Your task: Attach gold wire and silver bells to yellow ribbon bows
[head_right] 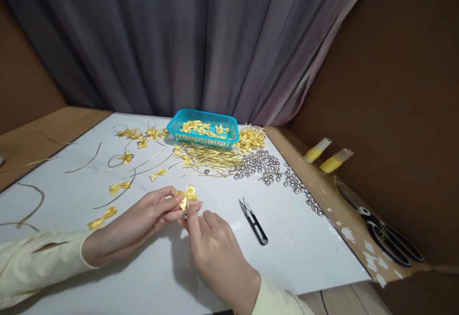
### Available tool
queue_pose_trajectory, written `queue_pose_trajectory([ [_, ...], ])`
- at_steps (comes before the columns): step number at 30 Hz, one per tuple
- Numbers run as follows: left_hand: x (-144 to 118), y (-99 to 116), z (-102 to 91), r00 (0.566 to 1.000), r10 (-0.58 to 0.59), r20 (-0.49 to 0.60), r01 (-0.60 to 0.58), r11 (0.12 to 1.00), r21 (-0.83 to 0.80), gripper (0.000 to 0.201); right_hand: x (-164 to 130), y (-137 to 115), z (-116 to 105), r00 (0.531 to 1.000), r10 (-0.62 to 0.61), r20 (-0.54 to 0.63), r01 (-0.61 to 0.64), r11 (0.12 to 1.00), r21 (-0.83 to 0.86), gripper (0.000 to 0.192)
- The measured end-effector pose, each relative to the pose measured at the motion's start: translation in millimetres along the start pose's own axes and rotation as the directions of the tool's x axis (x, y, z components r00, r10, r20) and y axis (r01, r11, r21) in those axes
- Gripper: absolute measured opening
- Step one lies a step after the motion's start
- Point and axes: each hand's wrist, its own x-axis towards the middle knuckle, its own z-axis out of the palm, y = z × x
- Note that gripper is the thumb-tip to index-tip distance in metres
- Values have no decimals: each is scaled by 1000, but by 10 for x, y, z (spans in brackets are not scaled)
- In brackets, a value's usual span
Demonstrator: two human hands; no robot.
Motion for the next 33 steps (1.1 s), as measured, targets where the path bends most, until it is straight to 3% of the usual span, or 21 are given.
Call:
queue_pose_trajectory([
  [3,-6,17,5,1000,-1,-21,1,1000,9,27,-11,44,-24,988,134,76,-147,968,204,26],
  [5,-7,37,14,999,7,-32,-6,1000,8,28,7,86,-68,948,264,179,-318,834,451,21],
  [6,-6,47,17,999,8,-37,-8,1000,13,28,24,111,-98,910,317,268,-415,704,577,19],
  [8,-1,59,18,999,14,-40,-13,999,32,28,68,170,-160,803,341,488,-589,335,735,22],
  [11,19,56,3,999,32,-7,-31,998,46,27,125,272,-215,668,245,703,-671,-209,711,28],
  [13,37,49,-8,999,41,2,-41,998,38,29,144,338,-210,636,162,755,-643,-430,634,26],
  [15,50,44,-14,998,61,-12,-61,998,31,31,151,390,-183,622,74,780,-622,-559,549,23],
  [18,57,46,-16,993,117,-27,-117,993,22,32,151,427,-138,621,17,784,-606,-625,493,23],
  [24,49,88,-10,984,167,-62,-163,984,71,25,131,453,-112,639,69,766,-616,-551,563,27],
  [26,47,98,-11,981,178,-71,-171,980,97,24,123,523,-132,653,111,749,-623,-483,615,31],
  [30,45,79,-28,982,182,-55,-174,976,130,22,143,843,-209,658,357,663,-630,-221,744,40],
  [33,41,45,-49,984,179,-3,-176,971,159,23,200,1191,-262,655,457,602,-608,-154,779,39],
])
